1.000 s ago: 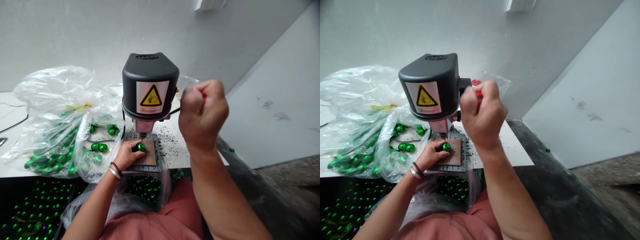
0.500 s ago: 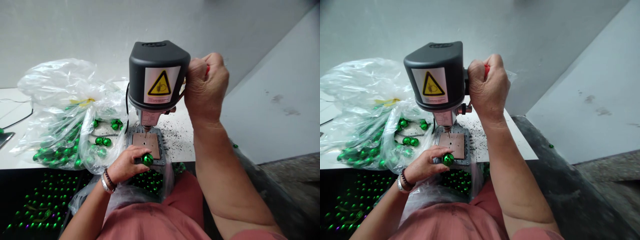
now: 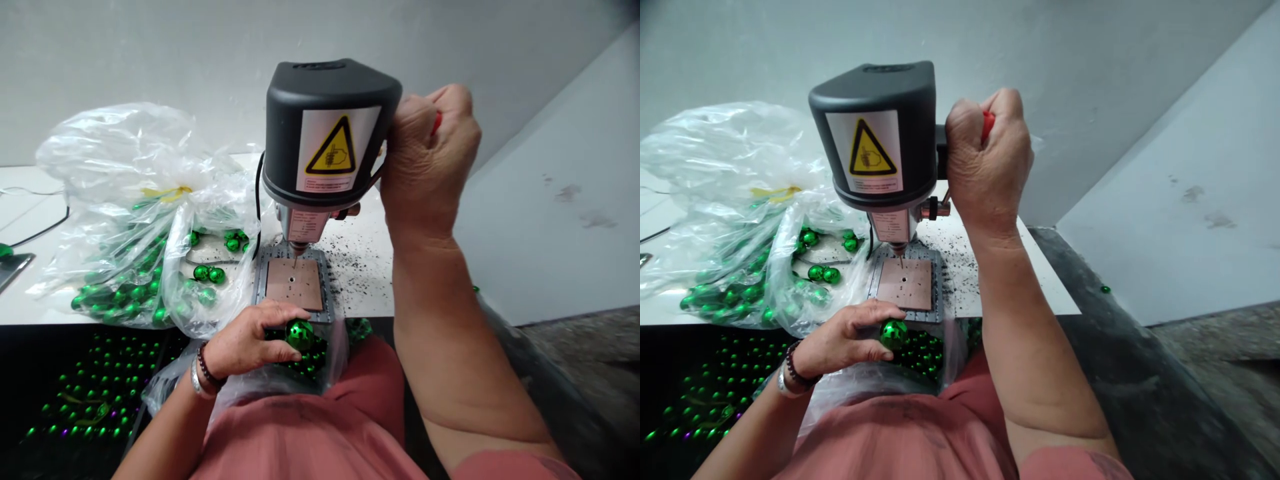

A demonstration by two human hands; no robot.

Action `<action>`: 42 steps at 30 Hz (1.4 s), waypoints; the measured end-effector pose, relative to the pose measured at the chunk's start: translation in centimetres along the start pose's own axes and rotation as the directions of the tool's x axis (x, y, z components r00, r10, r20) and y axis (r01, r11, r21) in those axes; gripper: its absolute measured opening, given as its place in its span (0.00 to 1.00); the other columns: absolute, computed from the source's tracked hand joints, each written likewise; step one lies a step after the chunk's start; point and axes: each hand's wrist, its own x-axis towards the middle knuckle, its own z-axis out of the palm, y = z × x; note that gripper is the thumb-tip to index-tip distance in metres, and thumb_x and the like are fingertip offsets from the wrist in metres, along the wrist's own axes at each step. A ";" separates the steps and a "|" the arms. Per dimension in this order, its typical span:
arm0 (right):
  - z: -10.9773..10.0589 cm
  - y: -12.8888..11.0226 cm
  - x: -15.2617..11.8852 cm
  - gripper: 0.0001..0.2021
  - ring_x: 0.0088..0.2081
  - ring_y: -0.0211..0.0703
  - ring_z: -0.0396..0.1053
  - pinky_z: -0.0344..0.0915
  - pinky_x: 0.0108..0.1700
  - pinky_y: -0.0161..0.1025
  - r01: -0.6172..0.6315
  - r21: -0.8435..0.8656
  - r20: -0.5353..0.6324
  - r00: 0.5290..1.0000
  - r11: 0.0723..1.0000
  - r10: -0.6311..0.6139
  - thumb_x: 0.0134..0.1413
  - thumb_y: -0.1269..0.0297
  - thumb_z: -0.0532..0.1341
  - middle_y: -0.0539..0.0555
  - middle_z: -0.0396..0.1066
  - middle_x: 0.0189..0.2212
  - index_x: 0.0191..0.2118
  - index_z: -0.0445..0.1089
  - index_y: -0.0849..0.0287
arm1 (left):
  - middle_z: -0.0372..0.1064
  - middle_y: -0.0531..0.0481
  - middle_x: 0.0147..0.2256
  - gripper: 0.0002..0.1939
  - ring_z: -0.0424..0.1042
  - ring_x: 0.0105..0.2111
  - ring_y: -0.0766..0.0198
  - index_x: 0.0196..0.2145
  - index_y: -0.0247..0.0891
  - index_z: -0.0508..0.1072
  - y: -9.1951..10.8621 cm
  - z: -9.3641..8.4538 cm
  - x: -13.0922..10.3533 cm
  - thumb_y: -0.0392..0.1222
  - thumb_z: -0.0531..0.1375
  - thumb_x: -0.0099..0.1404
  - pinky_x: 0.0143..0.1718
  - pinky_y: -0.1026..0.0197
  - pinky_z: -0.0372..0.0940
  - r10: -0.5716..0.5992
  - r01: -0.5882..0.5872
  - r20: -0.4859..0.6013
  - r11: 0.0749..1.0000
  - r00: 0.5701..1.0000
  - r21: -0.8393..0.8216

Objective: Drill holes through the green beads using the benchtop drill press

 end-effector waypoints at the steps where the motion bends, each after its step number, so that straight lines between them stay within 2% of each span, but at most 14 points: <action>1: 0.0 0.0 -0.1 0.14 0.24 0.26 0.43 0.46 0.29 0.32 0.005 0.003 0.000 1.000 1.000 -0.005 0.54 0.61 0.50 0.44 0.43 0.20 0.22 0.45 0.58 | 0.72 0.46 0.44 0.23 0.68 0.46 0.59 0.48 0.40 0.71 0.1 0.0 -0.1 0.46 0.64 0.54 0.49 0.58 0.62 0.002 -0.002 0.007 1.000 1.000 0.001; 8: 0.0 0.0 -0.4 0.14 0.24 0.25 0.43 0.47 0.31 0.32 0.014 0.007 -0.002 1.000 1.000 -0.014 0.54 0.59 0.47 0.44 0.42 0.21 0.22 0.45 0.58 | 0.70 0.43 0.46 0.28 0.68 0.47 0.57 0.50 0.39 0.70 0.3 0.0 -0.5 0.48 0.65 0.51 0.49 0.58 0.62 -0.005 0.001 0.058 0.998 0.998 0.061; 11: -0.1 0.0 -0.4 0.13 0.24 0.24 0.44 0.47 0.31 0.32 0.020 -0.008 -0.004 1.000 1.000 -0.020 0.53 0.59 0.47 0.44 0.44 0.21 0.22 0.46 0.58 | 0.70 0.44 0.46 0.24 0.68 0.47 0.58 0.48 0.39 0.72 -1.1 -0.9 -0.4 0.49 0.62 0.55 0.49 0.58 0.62 -0.065 0.087 -0.138 0.982 0.988 0.165; 13: -0.1 0.0 -0.4 0.13 0.24 0.24 0.44 0.46 0.31 0.33 0.017 -0.023 -0.004 1.000 1.000 -0.017 0.54 0.59 0.47 0.43 0.44 0.20 0.22 0.46 0.58 | 0.70 0.43 0.46 0.18 0.67 0.48 0.57 0.46 0.38 0.73 -3.0 -2.3 -0.3 0.47 0.57 0.60 0.52 0.56 0.60 -0.104 0.241 -0.408 0.923 0.907 0.301; 15: -0.2 0.0 -0.5 0.13 0.24 0.24 0.45 0.46 0.31 0.33 0.016 -0.021 0.001 1.000 1.000 -0.016 0.54 0.59 0.47 0.43 0.45 0.20 0.23 0.46 0.58 | 0.68 0.40 0.47 0.17 0.64 0.51 0.54 0.45 0.35 0.74 -5.1 -4.1 -0.2 0.43 0.54 0.62 0.55 0.53 0.56 -0.125 0.491 -0.639 0.754 0.759 0.436; 17: -0.2 0.0 -0.5 0.13 0.24 0.24 0.45 0.46 0.31 0.33 0.018 -0.003 -0.003 1.000 1.000 -0.018 0.54 0.60 0.48 0.43 0.45 0.20 0.23 0.47 0.58 | 0.64 0.35 0.51 0.20 0.62 0.53 0.49 0.49 0.33 0.71 -6.8 -5.9 -0.2 0.43 0.55 0.60 0.56 0.49 0.54 -0.203 0.653 -0.684 0.570 0.700 0.499; 22: -0.1 0.0 -0.6 0.12 0.25 0.24 0.45 0.47 0.31 0.33 0.023 0.036 -0.016 1.000 0.999 -0.023 0.53 0.60 0.49 0.43 0.45 0.20 0.23 0.47 0.58 | 0.63 0.39 0.53 0.25 0.64 0.50 0.45 0.54 0.41 0.66 -8.7 -7.0 -0.2 0.46 0.55 0.58 0.50 0.46 0.59 -0.436 0.670 -0.510 0.449 0.742 0.591; 26: 0.0 0.0 -0.7 0.12 0.25 0.24 0.46 0.47 0.32 0.33 0.021 0.071 -0.020 1.000 0.997 -0.020 0.53 0.60 0.50 0.43 0.46 0.21 0.23 0.48 0.58 | 0.64 0.38 0.51 0.24 0.65 0.49 0.46 0.54 0.41 0.65 -9.2 -6.3 0.2 0.42 0.54 0.58 0.49 0.46 0.58 -0.390 0.645 -0.514 0.487 0.764 0.589; 28: 0.0 0.0 -0.7 0.12 0.24 0.23 0.46 0.48 0.32 0.32 0.023 0.090 -0.018 1.000 0.996 -0.021 0.53 0.60 0.50 0.43 0.46 0.21 0.24 0.48 0.58 | 0.66 0.37 0.47 0.24 0.65 0.47 0.49 0.54 0.36 0.65 -9.4 -6.3 0.5 0.42 0.54 0.58 0.49 0.50 0.59 -0.294 0.606 -0.558 0.594 0.776 0.529; 30: 0.0 0.0 -0.7 0.12 0.24 0.23 0.46 0.48 0.32 0.32 0.017 0.102 -0.014 1.000 0.995 -0.015 0.53 0.60 0.50 0.43 0.46 0.20 0.24 0.48 0.59 | 0.68 0.39 0.43 0.23 0.67 0.44 0.53 0.51 0.34 0.66 -9.2 -6.4 0.7 0.45 0.55 0.58 0.46 0.55 0.61 -0.205 0.556 -0.639 0.721 0.741 0.414; 32: -0.1 -0.1 -0.7 0.12 0.24 0.23 0.47 0.49 0.32 0.31 0.002 0.098 -0.014 1.000 0.995 -0.001 0.53 0.59 0.50 0.43 0.46 0.20 0.24 0.49 0.59 | 0.69 0.43 0.36 0.21 0.69 0.36 0.58 0.44 0.34 0.69 -8.4 -6.4 0.7 0.50 0.55 0.58 0.38 0.59 0.63 -0.234 0.483 -0.673 0.851 0.701 0.207; 34: -0.2 -0.2 -0.7 0.13 0.24 0.24 0.47 0.49 0.32 0.31 -0.014 0.082 -0.011 1.000 0.996 0.015 0.53 0.58 0.50 0.43 0.47 0.20 0.24 0.50 0.59 | 0.67 0.49 0.27 0.19 0.66 0.27 0.64 0.37 0.35 0.71 -7.2 -6.1 0.6 0.53 0.55 0.59 0.30 0.63 0.61 -0.324 0.354 -0.612 0.932 0.722 -0.076; 37: -0.3 -0.3 -0.8 0.13 0.24 0.24 0.47 0.49 0.32 0.31 -0.017 0.053 -0.005 1.000 0.998 0.018 0.53 0.57 0.50 0.43 0.47 0.19 0.25 0.50 0.59 | 0.65 0.53 0.24 0.15 0.63 0.24 0.69 0.38 0.36 0.71 -5.1 -5.2 0.5 0.50 0.58 0.58 0.26 0.66 0.57 -0.352 0.123 -0.486 0.889 0.800 -0.440; 42: -0.4 -0.5 -0.9 0.13 0.24 0.24 0.47 0.50 0.31 0.30 -0.004 0.086 0.002 1.000 0.996 0.004 0.53 0.56 0.49 0.43 0.47 0.20 0.25 0.50 0.59 | 0.67 0.50 0.35 0.23 0.66 0.26 0.70 0.49 0.43 0.65 -2.8 -3.0 1.1 0.41 0.62 0.54 0.26 0.65 0.59 -0.305 -0.083 -0.332 0.612 0.893 -0.786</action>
